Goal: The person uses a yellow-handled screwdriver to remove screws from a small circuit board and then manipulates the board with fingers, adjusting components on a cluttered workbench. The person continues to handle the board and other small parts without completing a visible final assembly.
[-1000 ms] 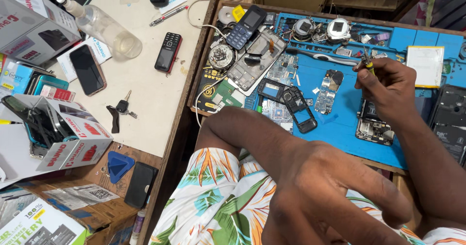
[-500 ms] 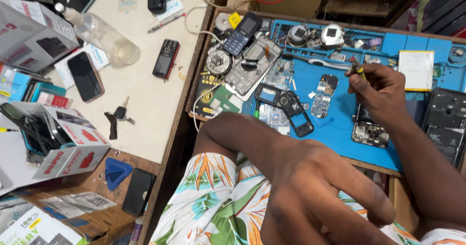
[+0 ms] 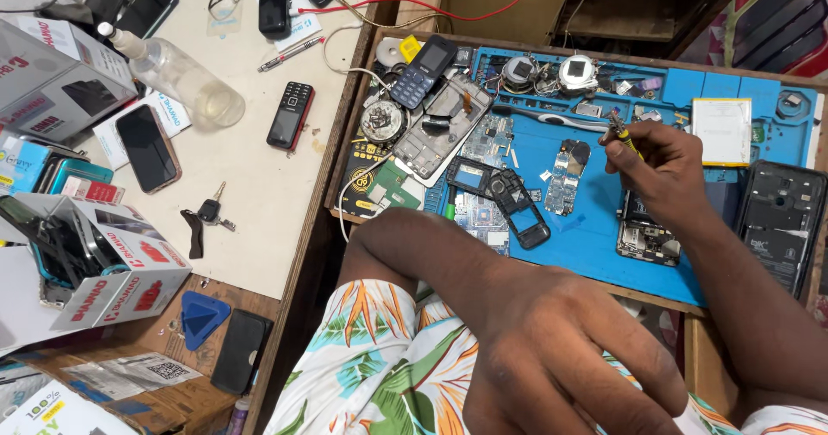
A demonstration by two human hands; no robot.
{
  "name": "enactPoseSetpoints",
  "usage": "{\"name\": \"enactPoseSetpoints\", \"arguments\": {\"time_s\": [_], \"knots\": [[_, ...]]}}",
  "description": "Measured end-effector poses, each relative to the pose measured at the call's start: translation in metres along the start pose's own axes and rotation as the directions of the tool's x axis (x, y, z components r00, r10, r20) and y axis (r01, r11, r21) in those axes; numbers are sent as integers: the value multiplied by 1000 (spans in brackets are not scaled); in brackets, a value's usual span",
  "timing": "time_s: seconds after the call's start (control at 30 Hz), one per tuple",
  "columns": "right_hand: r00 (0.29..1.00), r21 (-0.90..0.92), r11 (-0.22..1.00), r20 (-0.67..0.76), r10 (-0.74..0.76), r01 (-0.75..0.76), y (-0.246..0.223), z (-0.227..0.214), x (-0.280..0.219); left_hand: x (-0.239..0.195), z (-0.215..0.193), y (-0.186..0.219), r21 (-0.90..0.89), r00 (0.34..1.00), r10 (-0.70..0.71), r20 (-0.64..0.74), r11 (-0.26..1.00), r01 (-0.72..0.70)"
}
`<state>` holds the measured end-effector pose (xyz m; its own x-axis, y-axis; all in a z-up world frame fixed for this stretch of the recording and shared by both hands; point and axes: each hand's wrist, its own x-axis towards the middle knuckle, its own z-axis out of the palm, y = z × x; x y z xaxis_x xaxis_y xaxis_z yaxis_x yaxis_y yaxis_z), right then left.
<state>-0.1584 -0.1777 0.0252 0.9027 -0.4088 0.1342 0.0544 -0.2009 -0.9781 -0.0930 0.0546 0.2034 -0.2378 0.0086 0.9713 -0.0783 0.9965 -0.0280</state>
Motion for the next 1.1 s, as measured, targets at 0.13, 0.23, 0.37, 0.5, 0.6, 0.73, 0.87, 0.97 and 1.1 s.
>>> {"name": "enactPoseSetpoints", "arguments": {"time_s": [0.13, 0.23, 0.37, 0.5, 0.6, 0.73, 0.87, 0.97, 1.1], "knots": [[1000, 7, 1000, 2, 14, -14, 1, 1, 1, -2, -1, 1, -98, 997, -76, 25, 992, 78], [1000, 17, 1000, 6, -3, 3, 2, 2, 1, -7, -4, 2, -128, 992, -109, 66, 985, 117], [1000, -9, 1000, -2, -15, 15, 2, 3, 4, -12, -2, 7, -124, 983, -173, 60, 976, 179], [1000, 1, 1000, -4, -8, 8, 4, 0, 1, -17, 9, 6, -114, 993, -118, -27, 987, 114], [1000, -21, 999, 3, -30, 30, 6, 0, 4, -14, 11, -1, -41, 999, 25, -40, 999, -27], [1000, -40, 999, 1, -22, 22, 7, 0, 1, -7, 8, -1, -43, 998, -12, -66, 999, 10], [1000, -19, 1000, 0, -21, 21, -2, 2, 3, -2, 0, 8, -76, 982, -189, -8, 979, 187], [998, -40, 998, -11, -57, 57, -4, 4, 6, -16, -11, -3, 219, 971, 184, 153, 952, -215], [996, 29, 996, -37, -81, 82, 8, -4, -4, -72, -49, -21, 530, 935, -346, 81, 809, 253]]}}
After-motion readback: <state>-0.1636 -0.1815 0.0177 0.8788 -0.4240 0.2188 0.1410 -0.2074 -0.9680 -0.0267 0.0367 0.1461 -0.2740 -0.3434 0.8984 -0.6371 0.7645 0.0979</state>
